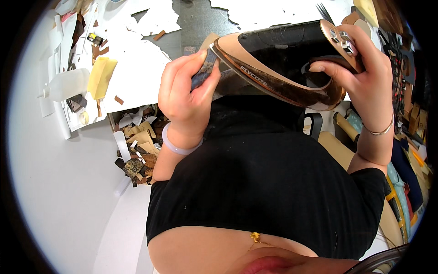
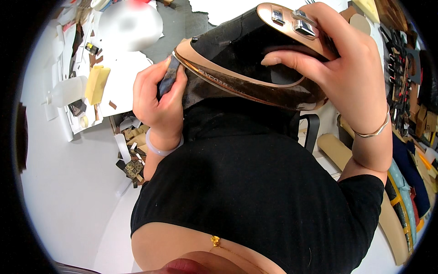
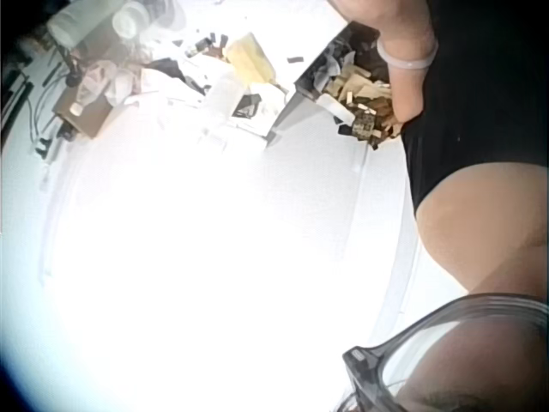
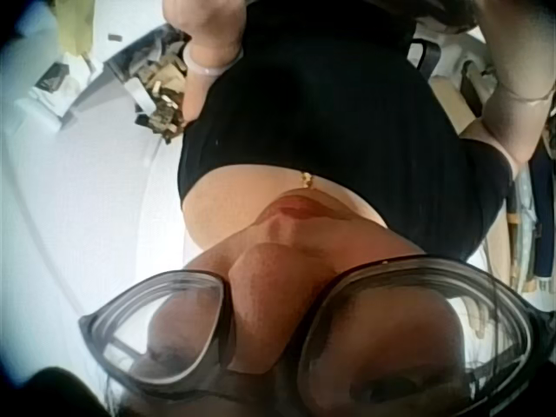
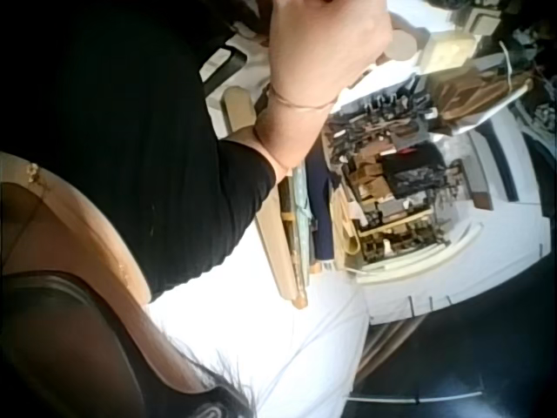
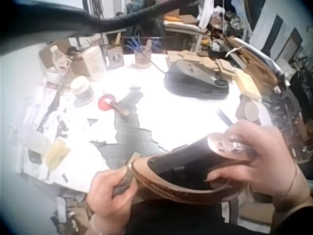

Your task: The person is crafting a small leather item, possibly a pouch or wallet. They fold a patterned leather piece over a cardboard template, use a hot iron to press the edges, and then use pliers to trim excess material.

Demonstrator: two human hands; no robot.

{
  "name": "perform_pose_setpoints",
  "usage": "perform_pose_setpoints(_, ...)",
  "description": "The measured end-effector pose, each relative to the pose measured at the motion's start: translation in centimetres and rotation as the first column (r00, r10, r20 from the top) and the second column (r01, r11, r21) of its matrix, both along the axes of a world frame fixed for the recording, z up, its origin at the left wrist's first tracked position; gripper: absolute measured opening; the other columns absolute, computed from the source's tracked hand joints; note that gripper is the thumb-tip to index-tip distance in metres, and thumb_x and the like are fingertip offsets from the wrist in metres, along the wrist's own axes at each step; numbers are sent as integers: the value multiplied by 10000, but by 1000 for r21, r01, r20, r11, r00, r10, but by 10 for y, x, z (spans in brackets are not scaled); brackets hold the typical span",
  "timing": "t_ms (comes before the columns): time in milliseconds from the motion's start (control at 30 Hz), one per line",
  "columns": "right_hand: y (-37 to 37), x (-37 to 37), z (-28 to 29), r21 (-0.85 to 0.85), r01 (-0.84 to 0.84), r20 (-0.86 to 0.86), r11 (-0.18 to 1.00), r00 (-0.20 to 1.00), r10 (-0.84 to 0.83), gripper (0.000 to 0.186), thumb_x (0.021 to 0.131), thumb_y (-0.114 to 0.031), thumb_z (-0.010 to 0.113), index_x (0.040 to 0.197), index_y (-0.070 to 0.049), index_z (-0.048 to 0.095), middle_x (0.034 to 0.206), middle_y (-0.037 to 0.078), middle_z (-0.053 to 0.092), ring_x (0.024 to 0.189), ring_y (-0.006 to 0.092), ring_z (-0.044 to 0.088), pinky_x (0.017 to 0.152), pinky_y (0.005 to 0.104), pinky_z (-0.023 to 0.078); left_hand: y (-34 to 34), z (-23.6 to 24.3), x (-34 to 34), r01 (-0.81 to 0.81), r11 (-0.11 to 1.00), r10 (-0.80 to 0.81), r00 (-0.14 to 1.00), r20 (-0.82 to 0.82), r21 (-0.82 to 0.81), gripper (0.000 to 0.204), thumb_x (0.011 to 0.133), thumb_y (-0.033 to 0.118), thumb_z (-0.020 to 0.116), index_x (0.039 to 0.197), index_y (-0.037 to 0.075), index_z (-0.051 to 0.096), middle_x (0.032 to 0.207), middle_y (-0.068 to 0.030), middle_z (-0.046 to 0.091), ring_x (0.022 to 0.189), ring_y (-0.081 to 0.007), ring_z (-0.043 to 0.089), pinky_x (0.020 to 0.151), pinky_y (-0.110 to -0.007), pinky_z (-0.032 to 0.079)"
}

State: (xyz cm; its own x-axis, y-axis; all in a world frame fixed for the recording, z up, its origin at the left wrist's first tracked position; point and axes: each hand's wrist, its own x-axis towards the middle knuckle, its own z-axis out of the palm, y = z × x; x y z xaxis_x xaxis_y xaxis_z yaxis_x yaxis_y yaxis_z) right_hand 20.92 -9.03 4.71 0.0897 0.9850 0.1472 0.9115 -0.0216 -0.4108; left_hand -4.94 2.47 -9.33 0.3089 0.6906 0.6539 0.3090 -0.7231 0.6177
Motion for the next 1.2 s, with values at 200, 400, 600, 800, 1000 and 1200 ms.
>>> perform_pose_setpoints(200,5,7,-2,25,-25,80,999,997,22,497,792,-101,914,1207,-12,656,866,53,693,784,93,632,726,240,524,-1,-2,-2,-28,999,29,999,25,-45,260,758,-56,884,985,-29,761,957,-123,740,848,-219,709,787,-302,561)
perform_pose_setpoints(400,-2,17,1,27,10,-67,1000,998,-9,515,815,-77,899,1257,-5,644,944,31,726,861,85,674,771,232,548,1,3,0,-6,997,7,1000,18,-72,262,757,-58,880,988,-26,762,954,-119,739,851,-216,707,792,-301,559)
perform_pose_setpoints(600,7,12,4,9,-94,-36,996,995,94,544,773,-95,927,1223,-5,636,876,16,668,803,87,619,735,232,512,1,1,-3,7,1000,-7,1000,-4,-11,328,710,-88,872,1004,-38,734,973,-135,724,831,-245,719,738,-314,597)
perform_pose_setpoints(800,11,5,8,-30,-61,2,998,998,61,530,750,-125,944,1194,-19,675,865,27,661,789,98,621,730,241,513,1,3,-3,26,1000,-27,1000,-15,-10,317,721,-85,874,1000,-40,730,976,-142,720,839,-247,714,738,-319,597)
perform_pose_setpoints(1000,12,33,11,64,61,41,996,997,-64,417,843,-166,897,1176,-19,694,925,33,731,856,85,663,774,246,541,2,8,-2,37,996,-33,998,49,-87,237,759,-88,847,966,-46,740,917,-135,729,841,-245,701,798,-326,558)
perform_pose_setpoints(1200,68,68,47,184,503,-468,844,800,-375,348,882,-60,814,1196,15,684,1023,77,728,872,111,647,754,272,527,4,10,-15,110,885,-28,983,183,-453,135,897,-32,798,1014,-44,733,987,-52,694,885,-122,622,808,-258,504)
